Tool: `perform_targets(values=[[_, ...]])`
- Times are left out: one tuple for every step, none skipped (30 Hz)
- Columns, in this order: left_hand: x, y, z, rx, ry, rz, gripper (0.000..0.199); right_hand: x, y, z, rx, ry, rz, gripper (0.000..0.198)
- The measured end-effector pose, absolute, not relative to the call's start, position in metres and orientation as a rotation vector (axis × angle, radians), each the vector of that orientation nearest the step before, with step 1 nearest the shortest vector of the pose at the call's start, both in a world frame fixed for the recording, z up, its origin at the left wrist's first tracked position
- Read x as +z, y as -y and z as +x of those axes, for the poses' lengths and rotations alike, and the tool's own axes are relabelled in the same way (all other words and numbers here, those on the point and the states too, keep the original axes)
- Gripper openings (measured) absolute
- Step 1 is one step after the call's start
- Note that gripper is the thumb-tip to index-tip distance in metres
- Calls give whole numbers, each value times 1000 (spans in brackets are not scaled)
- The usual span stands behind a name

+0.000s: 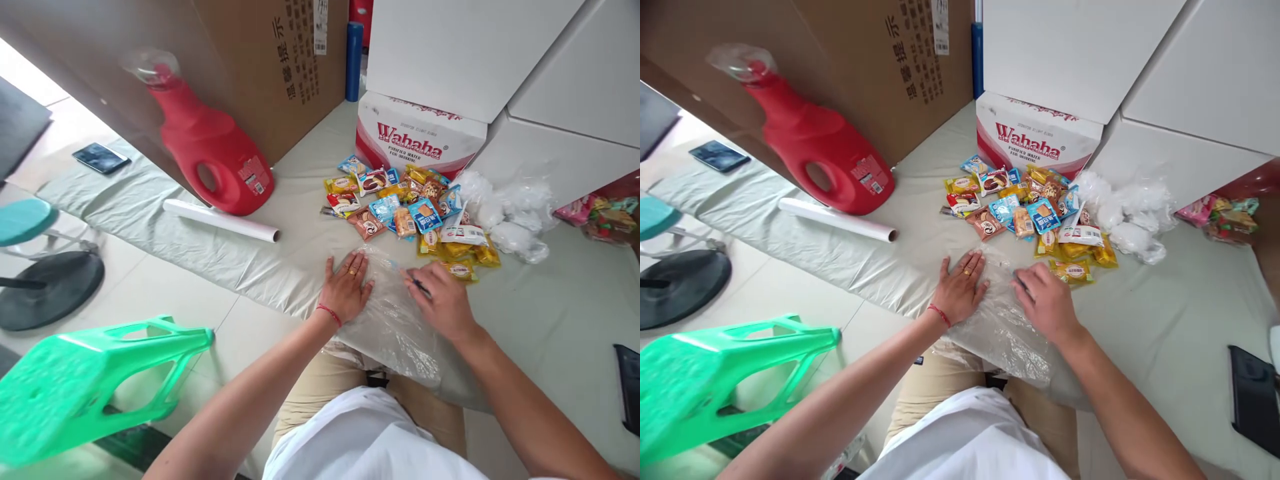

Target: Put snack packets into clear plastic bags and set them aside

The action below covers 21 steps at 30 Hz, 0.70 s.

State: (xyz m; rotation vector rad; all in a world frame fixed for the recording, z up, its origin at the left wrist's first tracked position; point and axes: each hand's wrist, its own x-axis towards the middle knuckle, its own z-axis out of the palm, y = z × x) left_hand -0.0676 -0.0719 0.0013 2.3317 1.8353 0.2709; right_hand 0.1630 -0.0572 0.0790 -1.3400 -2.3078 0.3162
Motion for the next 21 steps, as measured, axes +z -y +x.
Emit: perform_targets(values=[[1,72,-68,268,-1835,2332,62,70,70,159,326,2385,-1331,30],[1,72,-68,262,-1833,2334,61,60,80,154,328,2460,-1321,32],[1,72,-69,255,-1831,2335,60,51,86,151,339,2530,-1303,32],[1,72,-69,247,-1829,2335,60,43,90,148,368,2584,-1275,32],[1,72,-69,240,-1828,2335,59,37,92,146,408,2609,-1244,33],[1,72,-69,235,-1827,2334,59,33,93,145,450,2607,-1224,34],[1,72,-69,233,-1826,2333,58,31,93,145,480,2586,-1220,37],[1,71,-70,234,-1825,2332,58,30,92,145,494,2562,-1231,40],[1,71,-70,239,-1825,2330,58,29,92,145,493,2547,-1248,42],[2,71,-70,247,-1825,2326,58,28,91,145,479,2548,-1266,44],[2,70,-71,255,-1823,2318,58,27,91,145,461,2559,-1283,45],[3,70,-72,264,-1821,2304,58,25,91,145,449,2571,-1295,46],[4,70,-72,272,-1818,2286,58,23,91,145,447,2578,-1300,45],[5,69,-73,276,-1813,2270,58,21,92,145,451,2579,-1302,44],[5,69,-73,276,-1811,2259,59,18,93,145,455,2573,-1304,42],[6,69,-74,274,-1813,2257,59,16,94,146,458,2566,-1303,42],[6,69,-74,271,-1818,2265,60,15,95,146,457,2561,-1295,42],[6,69,-73,268,-1826,2277,60,14,96,147,450,2560,-1282,42],[6,70,-73,264,-1832,2293,61,13,98,148,439,2561,-1266,42],[6,70,-72,259,-1838,2305,62,12,100,148,425,2563,-1254,43],[6,70,-72,253,-1839,2314,63,12,102,148,413,2565,-1249,43]])
